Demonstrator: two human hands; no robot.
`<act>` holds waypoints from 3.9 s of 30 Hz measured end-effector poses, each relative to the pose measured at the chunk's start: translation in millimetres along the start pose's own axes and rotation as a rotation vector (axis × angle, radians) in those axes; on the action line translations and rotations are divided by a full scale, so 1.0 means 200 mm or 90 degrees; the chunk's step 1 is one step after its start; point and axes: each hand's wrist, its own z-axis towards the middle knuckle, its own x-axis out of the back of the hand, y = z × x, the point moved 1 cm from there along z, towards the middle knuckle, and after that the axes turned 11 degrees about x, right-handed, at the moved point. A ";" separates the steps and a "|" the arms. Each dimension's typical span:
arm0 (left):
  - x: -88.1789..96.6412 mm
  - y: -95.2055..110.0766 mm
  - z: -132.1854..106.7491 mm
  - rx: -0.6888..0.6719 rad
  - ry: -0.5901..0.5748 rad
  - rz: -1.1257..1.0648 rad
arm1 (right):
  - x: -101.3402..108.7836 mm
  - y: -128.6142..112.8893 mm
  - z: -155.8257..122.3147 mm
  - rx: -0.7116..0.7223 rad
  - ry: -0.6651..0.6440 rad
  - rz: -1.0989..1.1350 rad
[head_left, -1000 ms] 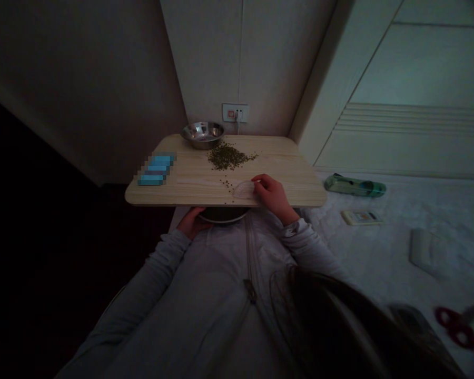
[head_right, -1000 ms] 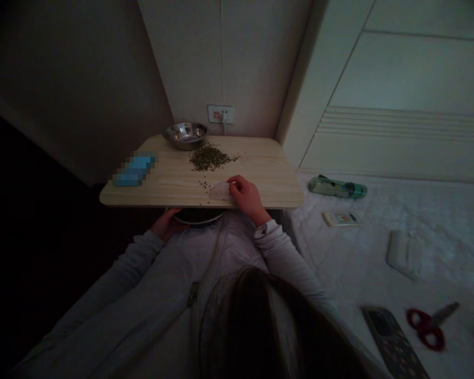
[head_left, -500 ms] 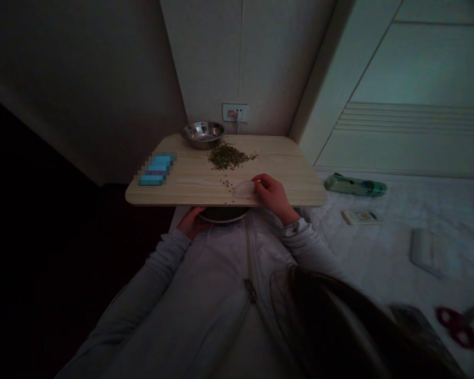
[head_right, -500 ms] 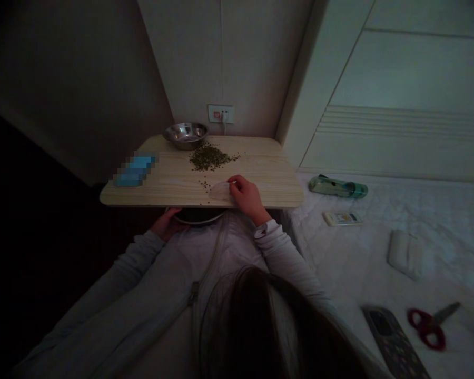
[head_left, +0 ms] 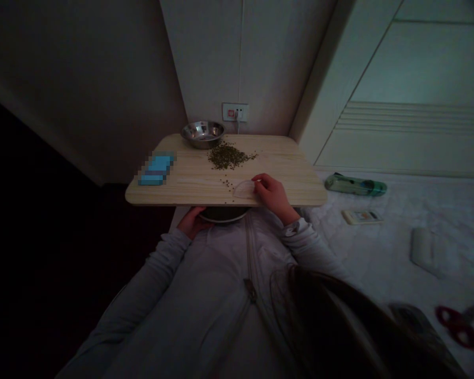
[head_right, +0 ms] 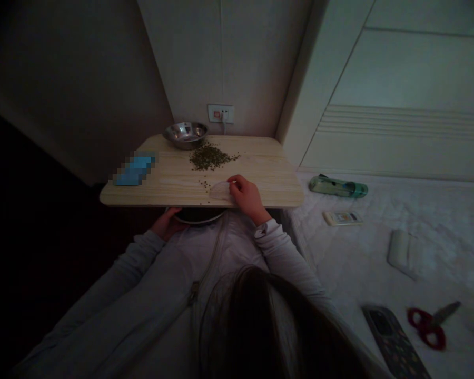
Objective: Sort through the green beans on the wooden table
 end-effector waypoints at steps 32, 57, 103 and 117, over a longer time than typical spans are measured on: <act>-0.01 0.00 0.00 0.002 0.006 -0.004 | 0.00 -0.01 0.00 0.006 -0.003 -0.009; -0.01 0.01 -0.01 0.000 0.004 0.004 | 0.00 0.00 0.00 0.018 0.005 -0.012; 0.00 0.00 0.00 -0.009 0.003 0.017 | 0.01 0.00 0.00 0.025 -0.001 -0.025; 0.01 0.00 0.01 -0.008 0.000 0.020 | 0.01 -0.01 0.00 0.016 0.004 -0.027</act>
